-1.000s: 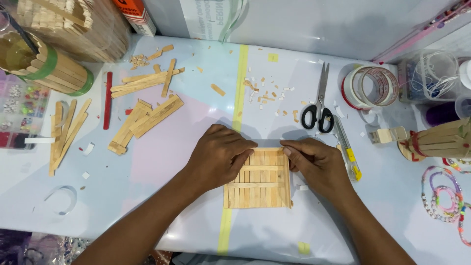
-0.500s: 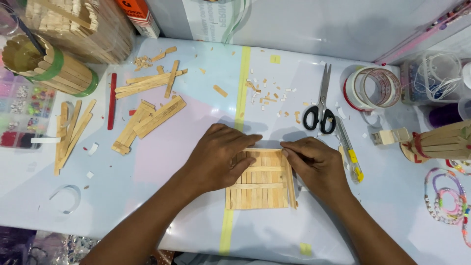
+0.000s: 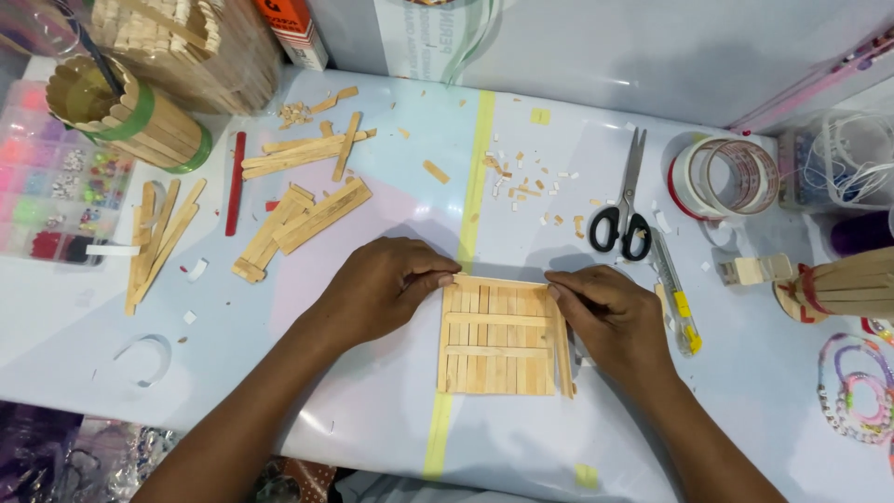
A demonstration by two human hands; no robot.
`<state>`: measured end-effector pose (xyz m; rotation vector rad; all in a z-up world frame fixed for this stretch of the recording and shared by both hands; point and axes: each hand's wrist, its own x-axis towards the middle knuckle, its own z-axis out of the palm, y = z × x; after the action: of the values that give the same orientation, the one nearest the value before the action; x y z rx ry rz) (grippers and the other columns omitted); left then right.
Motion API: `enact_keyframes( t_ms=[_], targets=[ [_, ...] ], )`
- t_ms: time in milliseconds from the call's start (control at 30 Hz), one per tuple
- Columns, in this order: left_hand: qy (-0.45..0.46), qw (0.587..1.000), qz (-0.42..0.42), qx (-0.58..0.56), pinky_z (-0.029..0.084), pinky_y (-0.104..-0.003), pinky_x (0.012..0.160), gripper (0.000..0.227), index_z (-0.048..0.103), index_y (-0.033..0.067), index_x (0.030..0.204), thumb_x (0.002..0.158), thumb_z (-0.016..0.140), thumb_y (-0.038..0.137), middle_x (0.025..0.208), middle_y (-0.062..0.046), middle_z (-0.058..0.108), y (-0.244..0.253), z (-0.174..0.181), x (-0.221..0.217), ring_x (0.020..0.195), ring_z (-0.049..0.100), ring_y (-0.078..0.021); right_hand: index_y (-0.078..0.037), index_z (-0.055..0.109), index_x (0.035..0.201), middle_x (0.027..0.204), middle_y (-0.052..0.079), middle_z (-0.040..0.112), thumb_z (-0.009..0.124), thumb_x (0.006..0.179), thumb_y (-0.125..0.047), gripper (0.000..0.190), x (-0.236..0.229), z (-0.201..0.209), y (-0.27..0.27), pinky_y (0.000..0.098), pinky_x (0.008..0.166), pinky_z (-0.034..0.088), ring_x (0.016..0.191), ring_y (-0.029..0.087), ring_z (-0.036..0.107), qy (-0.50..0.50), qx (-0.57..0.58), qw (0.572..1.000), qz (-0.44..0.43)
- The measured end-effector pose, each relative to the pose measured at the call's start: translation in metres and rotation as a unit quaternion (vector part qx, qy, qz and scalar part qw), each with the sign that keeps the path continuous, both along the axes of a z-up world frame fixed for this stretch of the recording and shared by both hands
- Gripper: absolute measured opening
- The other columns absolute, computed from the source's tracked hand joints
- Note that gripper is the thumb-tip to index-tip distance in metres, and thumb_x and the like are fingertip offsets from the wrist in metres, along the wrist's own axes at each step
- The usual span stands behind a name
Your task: Assembling a miniature roof structure by gluing popsicle sticks together on a flat surface.
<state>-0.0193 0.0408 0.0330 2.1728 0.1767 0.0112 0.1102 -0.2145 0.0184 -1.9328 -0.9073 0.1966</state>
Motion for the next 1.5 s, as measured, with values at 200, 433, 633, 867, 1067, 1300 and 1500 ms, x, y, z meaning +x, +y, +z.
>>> enact_keyframes(
  t_ms=[200,433,633,867,1067,1300,1500],
  targets=[
    [-0.019,1.0,0.008,-0.012,0.054,-0.035,0.074,0.016,0.08,0.01,0.105,0.096,0.067,0.012,0.086,-0.012,0.079,-0.001,0.0,0.0,0.075,0.069,-0.0249,-0.002,0.081,0.104,0.075,0.013,0.078,0.073,0.089,0.003,0.018,-0.001,0.001,0.0,0.0326,0.057,0.054,0.069,0.021,0.071,0.014,-0.01,1.0,-0.006],
    [0.002,1.0,0.003,-0.015,0.057,-0.037,0.076,0.02,0.079,0.0095,0.111,0.094,0.067,0.008,0.094,-0.013,0.079,0.001,0.007,-0.005,0.086,0.071,-0.029,-0.004,0.081,0.106,0.075,0.013,0.076,0.072,0.091,0.001,0.018,0.0,0.0,0.002,0.0296,0.053,0.054,0.065,0.019,0.069,0.004,-0.024,1.0,-0.012],
    [0.023,1.0,0.002,-0.01,0.059,-0.041,0.078,0.03,0.076,0.0064,0.117,0.087,0.074,0.003,0.101,-0.018,0.078,0.001,0.02,-0.008,0.094,0.072,-0.0347,-0.002,0.079,0.112,0.081,0.017,0.076,0.076,0.088,-0.001,0.025,-0.002,0.001,-0.001,0.0328,0.054,0.057,0.066,0.023,0.071,0.029,-0.055,0.997,-0.035],
    [0.061,0.994,0.019,0.09,0.056,-0.041,0.083,0.036,0.071,0.0054,0.125,0.09,0.066,0.008,0.106,-0.018,0.076,0.002,0.023,-0.018,0.099,0.072,-0.0334,-0.003,0.078,0.114,0.089,0.015,0.075,0.08,0.085,-0.002,0.029,0.0,0.008,-0.004,0.0381,0.064,0.061,0.074,0.026,0.072,0.023,-0.07,0.997,-0.034],
    [-0.202,0.953,0.049,0.219,0.052,-0.046,0.076,0.028,0.069,0.0025,0.114,0.088,0.073,0.013,0.111,-0.018,0.069,-0.05,-0.028,-0.051,0.098,0.067,-0.0359,-0.009,0.078,0.108,0.097,0.008,0.076,0.081,0.085,-0.011,0.023,0.01,0.004,-0.007,0.036,0.08,0.058,0.092,0.022,0.07,-0.04,-0.104,0.994,0.003],
    [-0.238,0.949,0.024,0.206,0.05,-0.045,0.082,0.028,0.064,-0.0035,0.117,0.097,0.067,0.016,0.125,-0.018,0.064,-0.071,-0.032,-0.055,0.108,0.063,-0.0346,-0.012,0.077,0.103,0.09,0.001,0.077,0.08,0.085,-0.015,0.018,0.018,-0.006,0.005,0.0347,0.086,0.049,0.083,0.016,0.069,-0.09,-0.094,0.986,0.108],
    [-0.227,0.947,0.027,0.228,0.05,-0.043,0.083,0.03,0.067,-0.0029,0.117,0.097,0.066,0.019,0.128,-0.017,0.066,-0.072,-0.036,-0.056,0.109,0.064,-0.0323,-0.014,0.078,0.106,0.099,0.002,0.077,0.074,0.089,-0.007,0.019,0.018,-0.022,-0.001,0.0364,0.096,0.049,0.097,0.019,0.07,-0.107,-0.089,0.986,0.088]
  ],
)
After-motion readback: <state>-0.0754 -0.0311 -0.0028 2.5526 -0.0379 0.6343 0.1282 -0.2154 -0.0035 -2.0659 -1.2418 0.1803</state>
